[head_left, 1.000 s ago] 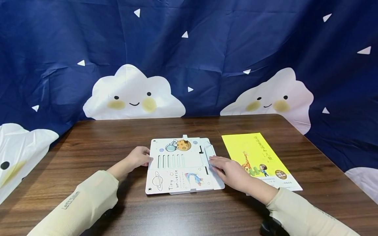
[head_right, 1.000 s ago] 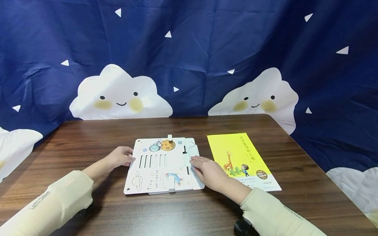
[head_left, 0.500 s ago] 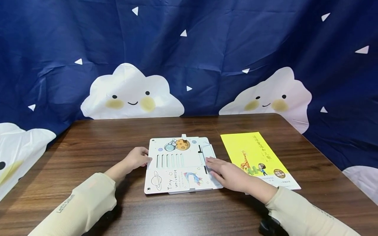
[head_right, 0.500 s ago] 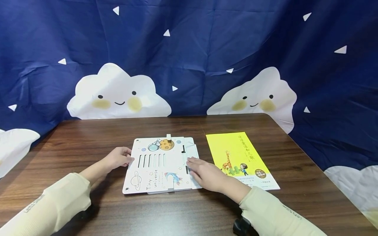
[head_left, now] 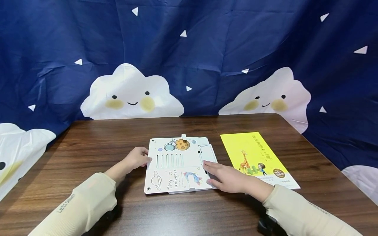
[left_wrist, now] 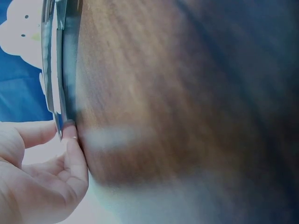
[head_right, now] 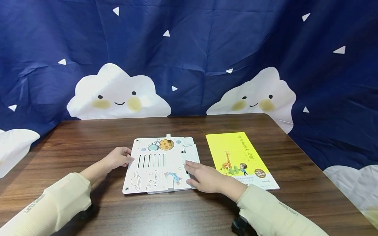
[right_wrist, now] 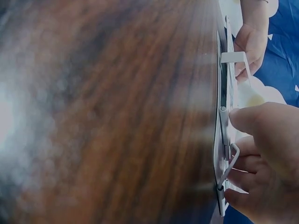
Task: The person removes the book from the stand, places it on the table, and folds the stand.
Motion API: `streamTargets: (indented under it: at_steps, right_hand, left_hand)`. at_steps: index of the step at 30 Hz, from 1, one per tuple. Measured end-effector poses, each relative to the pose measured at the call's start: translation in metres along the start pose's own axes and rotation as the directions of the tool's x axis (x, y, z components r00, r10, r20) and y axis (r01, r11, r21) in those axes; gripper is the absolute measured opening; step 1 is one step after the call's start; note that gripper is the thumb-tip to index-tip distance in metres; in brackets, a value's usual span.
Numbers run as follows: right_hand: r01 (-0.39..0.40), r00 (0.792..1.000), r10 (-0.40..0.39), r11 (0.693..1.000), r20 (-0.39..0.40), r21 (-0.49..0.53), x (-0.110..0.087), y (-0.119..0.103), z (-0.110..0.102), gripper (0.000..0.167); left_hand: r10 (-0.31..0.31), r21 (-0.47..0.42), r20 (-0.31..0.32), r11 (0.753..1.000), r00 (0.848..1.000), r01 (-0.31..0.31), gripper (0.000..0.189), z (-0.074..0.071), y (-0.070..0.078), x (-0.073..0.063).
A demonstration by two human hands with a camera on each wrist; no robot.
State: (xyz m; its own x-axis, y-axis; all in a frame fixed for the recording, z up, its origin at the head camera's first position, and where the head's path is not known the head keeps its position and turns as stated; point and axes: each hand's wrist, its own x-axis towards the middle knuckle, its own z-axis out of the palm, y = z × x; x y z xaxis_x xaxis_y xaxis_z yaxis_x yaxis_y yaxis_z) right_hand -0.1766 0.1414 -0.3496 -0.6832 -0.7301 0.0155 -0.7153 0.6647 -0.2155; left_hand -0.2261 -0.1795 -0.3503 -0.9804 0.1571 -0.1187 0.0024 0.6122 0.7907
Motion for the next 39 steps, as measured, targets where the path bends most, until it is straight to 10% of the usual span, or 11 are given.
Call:
streamTargets:
  at_steps: [13,21,39]
  right_hand:
    - [-0.051,0.998,0.051,0.999,-0.024,0.0,0.004,-0.006,-0.004,0.064]
    - [0.055,0.997,-0.059,0.996,-0.046,-0.074,0.017,-0.023,-0.002,0.079]
    - [0.04,0.997,-0.044,0.998,-0.066,-0.056,0.031,-0.031,0.001,0.065]
  left_hand:
    - [0.013,-0.005,-0.002,1.0,1.0,-0.013,0.025,0.0,-0.002,0.001]
    - [0.009,-0.002,-0.006,1.0,1.0,-0.009,0.024,0.0,-0.001,0.0]
    - [0.003,0.027,-0.011,1.0,1.0,-0.003,0.025,0.0,0.002,-0.001]
